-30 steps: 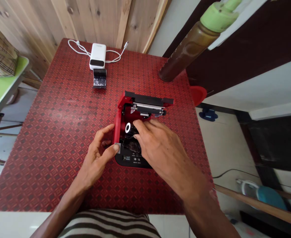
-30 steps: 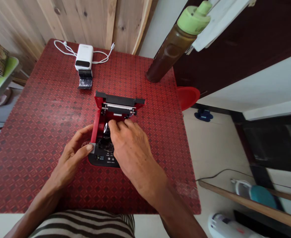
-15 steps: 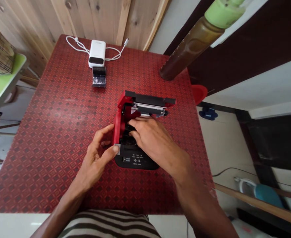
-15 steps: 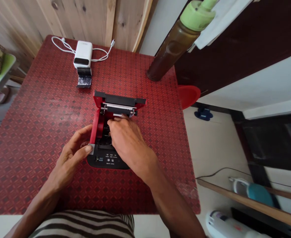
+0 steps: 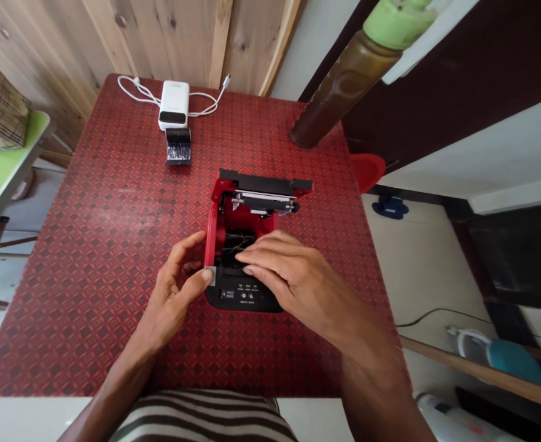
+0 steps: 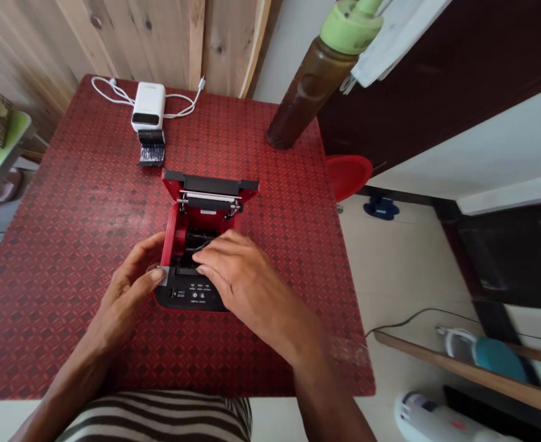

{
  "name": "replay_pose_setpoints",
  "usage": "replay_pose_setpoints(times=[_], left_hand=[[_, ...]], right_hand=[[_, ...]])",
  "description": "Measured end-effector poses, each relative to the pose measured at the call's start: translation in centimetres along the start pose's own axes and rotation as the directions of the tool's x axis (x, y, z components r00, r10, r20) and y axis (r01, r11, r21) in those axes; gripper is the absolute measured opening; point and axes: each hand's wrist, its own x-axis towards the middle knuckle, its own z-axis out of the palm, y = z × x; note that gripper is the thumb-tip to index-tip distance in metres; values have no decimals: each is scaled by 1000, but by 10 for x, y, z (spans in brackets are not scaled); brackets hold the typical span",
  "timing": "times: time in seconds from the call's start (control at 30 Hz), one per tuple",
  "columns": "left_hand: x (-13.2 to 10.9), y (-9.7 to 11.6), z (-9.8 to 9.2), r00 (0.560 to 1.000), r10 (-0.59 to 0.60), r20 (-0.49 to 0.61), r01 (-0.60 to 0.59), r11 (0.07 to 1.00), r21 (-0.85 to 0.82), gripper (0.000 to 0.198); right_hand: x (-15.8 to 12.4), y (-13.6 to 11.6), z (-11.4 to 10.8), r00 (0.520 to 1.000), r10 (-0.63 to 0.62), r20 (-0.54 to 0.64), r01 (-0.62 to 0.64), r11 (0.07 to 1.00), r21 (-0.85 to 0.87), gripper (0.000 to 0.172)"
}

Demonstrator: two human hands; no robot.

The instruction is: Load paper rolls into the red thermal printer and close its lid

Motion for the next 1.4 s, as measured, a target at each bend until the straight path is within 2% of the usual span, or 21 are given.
replay_pose_setpoints(times=[0.1, 0.47, 0.53, 0.7, 0.8, 0.9, 0.97, 1.03, 1.2, 1.33, 1.4], left_hand=[[0, -2, -1, 1000, -10, 2, 10, 1000, -4, 57], [-1, -6, -4, 1000, -27, 1, 27, 999, -21, 57], [-2, -6, -5, 999, -36, 0, 36, 999, -15, 57], [2, 4, -9, 1000, 22, -9, -22, 998, 57, 54], [18, 22, -8, 983, 157, -96, -134, 969, 206, 59], [43, 41, -2, 946, 314, -86, -280, 919, 277, 60], [58, 48, 4, 932, 361, -38, -337, 898, 282, 54], [65, 51, 9, 933, 361, -6, -349, 905, 243, 47], [54, 49, 12, 939, 335, -83, -309, 923, 228, 31], [38, 37, 10, 967, 242, -80, -221, 953, 207, 29], [33, 27, 8, 981, 178, -83, -165, 977, 137, 42]], right_hand=[[2, -1, 3, 1000, -25, 14, 25, 1000, 16, 32], [10, 9, -7, 989, -22, 144, 26, 999, -22, 32], [10, 7, -6, 995, -32, 99, 35, 999, -32, 33], [-5, -2, 0, 984, -78, -160, 66, 995, -76, 25], [-19, -11, 3, 964, -76, -255, 37, 987, -154, 25], [-31, -19, 9, 948, -60, -313, -7, 978, -208, 23], [-37, -23, 14, 939, -68, -339, -18, 969, -245, 24], [-41, -24, 19, 928, -94, -360, -13, 959, -283, 25], [-48, -22, 29, 907, -142, -397, -2, 941, -340, 25], [-49, -22, 33, 898, -135, -419, -23, 936, -351, 25], [-49, -24, 34, 896, -116, -430, -52, 932, -359, 23]])
